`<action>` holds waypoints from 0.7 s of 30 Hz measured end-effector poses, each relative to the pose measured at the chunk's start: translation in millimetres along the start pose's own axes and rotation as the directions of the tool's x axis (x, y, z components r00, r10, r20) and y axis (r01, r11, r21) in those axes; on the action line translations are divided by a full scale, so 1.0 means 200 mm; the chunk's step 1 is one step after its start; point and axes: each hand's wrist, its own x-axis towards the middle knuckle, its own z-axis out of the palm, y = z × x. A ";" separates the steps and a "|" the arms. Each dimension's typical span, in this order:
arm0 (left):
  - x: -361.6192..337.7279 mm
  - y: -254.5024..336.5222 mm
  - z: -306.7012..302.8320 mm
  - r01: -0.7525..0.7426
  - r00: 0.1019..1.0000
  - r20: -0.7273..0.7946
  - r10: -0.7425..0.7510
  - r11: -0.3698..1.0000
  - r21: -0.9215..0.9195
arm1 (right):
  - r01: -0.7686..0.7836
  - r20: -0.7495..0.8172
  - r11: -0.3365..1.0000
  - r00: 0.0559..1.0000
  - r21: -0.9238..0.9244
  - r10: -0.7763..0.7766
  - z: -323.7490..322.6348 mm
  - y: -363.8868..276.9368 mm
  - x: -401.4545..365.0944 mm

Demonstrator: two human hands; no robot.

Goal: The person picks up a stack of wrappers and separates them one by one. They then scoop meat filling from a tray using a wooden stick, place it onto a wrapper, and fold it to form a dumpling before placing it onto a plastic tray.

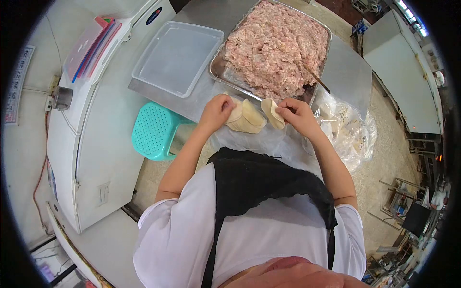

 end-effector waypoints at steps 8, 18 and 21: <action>0.05 0.03 0.07 -0.367 0.928 -0.031 0.371 0.926 0.090 | -0.045 0.065 0.989 0.997 0.141 0.036 0.04 0.01 0.06; 0.08 0.23 -0.01 0.330 0.940 0.337 -0.063 0.427 -0.842 | -0.027 0.184 0.958 0.982 0.286 -0.027 0.15 0.03 0.08; 0.11 0.18 -0.01 0.350 0.928 0.368 -0.062 0.487 -0.801 | -0.053 0.074 0.957 0.997 0.287 0.033 0.18 0.01 0.08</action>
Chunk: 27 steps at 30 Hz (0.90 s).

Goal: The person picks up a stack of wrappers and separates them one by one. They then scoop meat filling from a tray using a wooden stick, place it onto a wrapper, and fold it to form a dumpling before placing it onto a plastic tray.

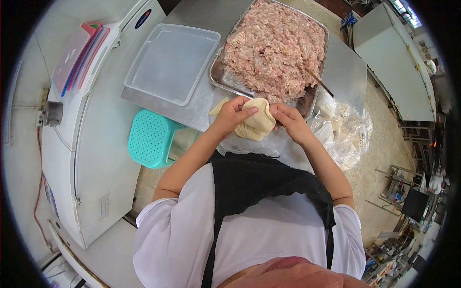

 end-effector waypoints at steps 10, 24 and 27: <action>0.02 0.06 -0.07 -0.275 0.926 -0.117 0.358 0.856 0.438 | -0.043 -0.142 0.961 0.990 -0.274 0.004 0.06 -0.05 -0.01; -0.05 0.21 -0.05 -0.096 0.989 0.133 0.063 0.960 0.263 | 0.088 -0.312 0.980 0.940 -0.181 -0.142 0.21 -0.12 0.03; -0.06 0.24 -0.01 -0.087 0.982 0.179 0.062 0.987 0.135 | 0.061 -0.305 0.984 0.946 -0.168 -0.111 0.23 -0.15 0.03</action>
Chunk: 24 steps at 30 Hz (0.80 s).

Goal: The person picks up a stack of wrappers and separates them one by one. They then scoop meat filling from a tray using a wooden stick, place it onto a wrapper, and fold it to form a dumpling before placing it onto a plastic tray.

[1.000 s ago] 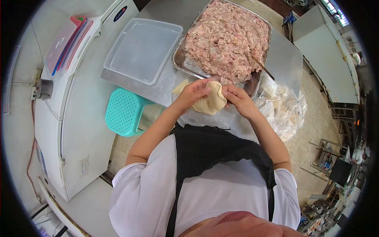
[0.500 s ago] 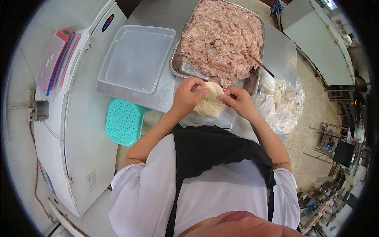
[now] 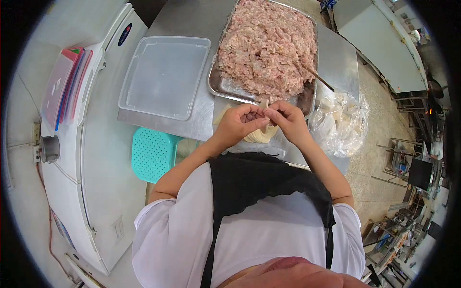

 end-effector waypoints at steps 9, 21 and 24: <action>0.00 -0.02 -0.06 0.003 0.996 -0.086 0.002 0.999 0.052 | 0.024 0.030 0.995 0.999 0.097 -0.027 0.02 -0.01 -0.02; -0.03 -0.06 -0.04 0.044 0.991 -0.126 -0.051 0.997 -0.057 | 0.066 0.071 0.994 0.995 0.087 -0.072 0.02 0.02 -0.04; -0.04 -0.07 -0.03 0.028 0.991 -0.131 -0.034 0.999 -0.047 | 0.091 0.101 0.995 0.990 0.042 -0.095 0.01 0.02 -0.04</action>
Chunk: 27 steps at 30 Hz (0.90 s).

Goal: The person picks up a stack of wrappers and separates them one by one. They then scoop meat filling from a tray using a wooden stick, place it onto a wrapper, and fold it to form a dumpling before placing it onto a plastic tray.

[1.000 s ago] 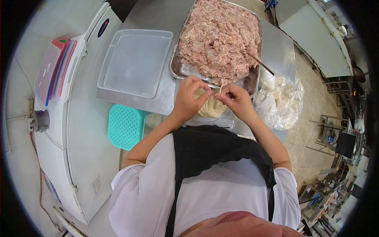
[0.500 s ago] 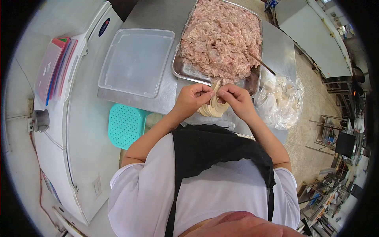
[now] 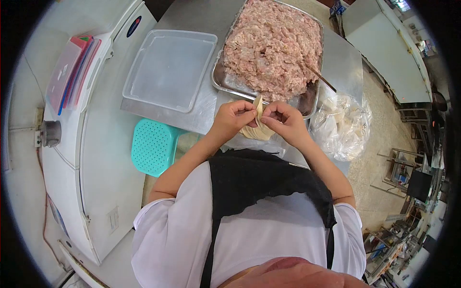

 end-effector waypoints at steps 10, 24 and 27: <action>-0.04 -0.03 0.05 -0.024 0.999 -0.031 0.025 0.999 0.034 | -0.037 0.013 0.998 0.999 -0.046 0.038 -0.02 0.05 -0.01; -0.03 -0.13 -0.05 -0.104 0.962 -0.250 0.106 0.994 0.024 | -0.116 0.048 0.993 0.992 0.026 0.115 -0.09 0.22 0.00; -0.07 -0.05 -0.15 -0.172 0.918 -0.385 0.092 0.968 -0.180 | -0.182 0.048 0.977 0.981 -0.110 0.188 -0.12 0.34 0.00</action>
